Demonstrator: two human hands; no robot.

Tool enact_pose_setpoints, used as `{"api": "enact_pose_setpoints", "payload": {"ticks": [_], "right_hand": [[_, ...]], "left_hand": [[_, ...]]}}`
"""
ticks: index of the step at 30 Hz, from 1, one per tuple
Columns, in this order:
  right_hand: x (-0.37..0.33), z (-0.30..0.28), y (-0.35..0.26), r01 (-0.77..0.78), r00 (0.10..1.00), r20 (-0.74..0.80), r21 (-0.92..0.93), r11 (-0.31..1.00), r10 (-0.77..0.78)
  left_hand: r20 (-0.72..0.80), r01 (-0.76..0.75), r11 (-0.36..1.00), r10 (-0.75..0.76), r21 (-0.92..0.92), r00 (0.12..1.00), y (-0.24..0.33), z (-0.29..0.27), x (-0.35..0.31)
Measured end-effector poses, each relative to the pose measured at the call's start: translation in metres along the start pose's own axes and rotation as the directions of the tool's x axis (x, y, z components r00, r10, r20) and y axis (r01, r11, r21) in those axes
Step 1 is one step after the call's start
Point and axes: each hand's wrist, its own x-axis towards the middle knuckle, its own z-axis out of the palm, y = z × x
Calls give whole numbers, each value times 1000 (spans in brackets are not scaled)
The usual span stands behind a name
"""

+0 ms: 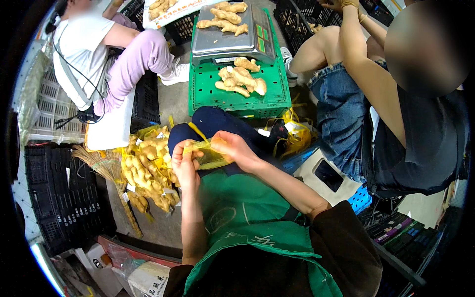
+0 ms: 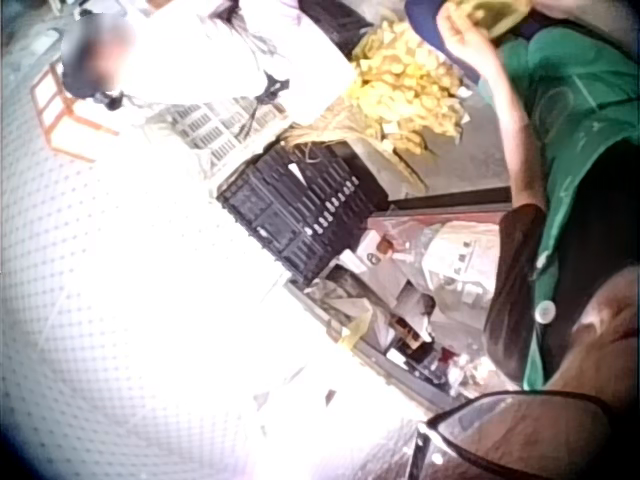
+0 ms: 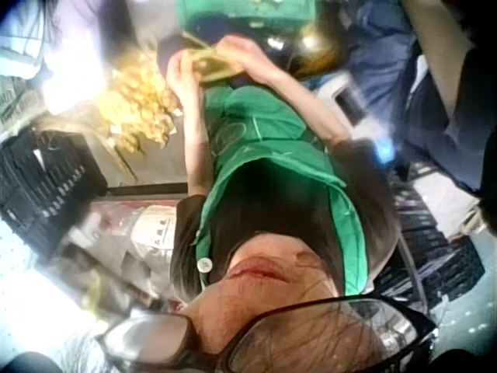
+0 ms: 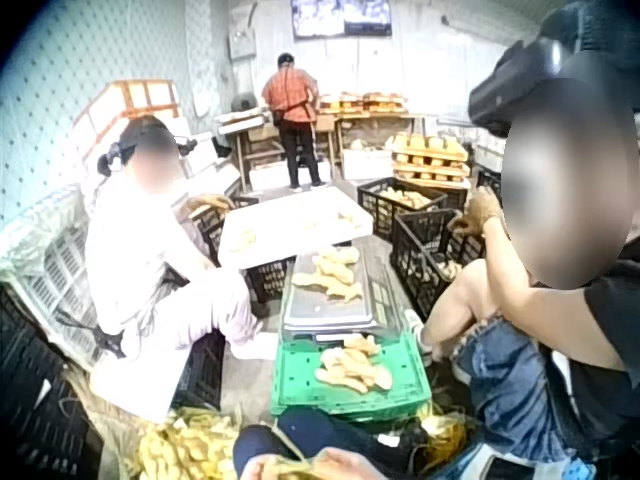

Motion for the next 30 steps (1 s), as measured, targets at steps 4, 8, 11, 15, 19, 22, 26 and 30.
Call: {"api": "enact_pose_setpoints", "payload": {"ticks": [4, 8, 11, 15, 19, 22, 26, 30], "right_hand": [[2, -18, -3, 120, 992, 39, -550, 827, -118], [26, -28, 17, 54, 998, -20, -339, 939, -65], [11, -5, 12, -110, 994, 23, 45, 993, 109], [1, 13, 1, 101, 995, 34, -222, 970, -96], [16, -5, -15, 27, 962, -183, -675, 737, -203], [29, -14, -1, 179, 940, -162, -518, 836, -302], [23, -19, 22, -11, 994, -106, 70, 998, 19], [3, 10, 26, 162, 987, 17, -97, 982, -161]], "left_hand": [[475, 380, 826, -159, -416, 865, -5, -9, -6], [217, 164, 981, -183, 103, 959, -16, -5, -26], [38, -57, 994, 54, 94, 998, -37, -16, -1], [-7, 74, 996, -74, -47, 997, -10, -9, 10], [151, 331, 822, -294, -464, 944, 4, 11, -23], [478, 414, 840, -220, -350, 850, -25, 12, -44], [32, -77, 987, 73, 138, 997, -35, -14, -2], [-21, -38, 999, 38, 6, 999, -24, -5, 23]]}}
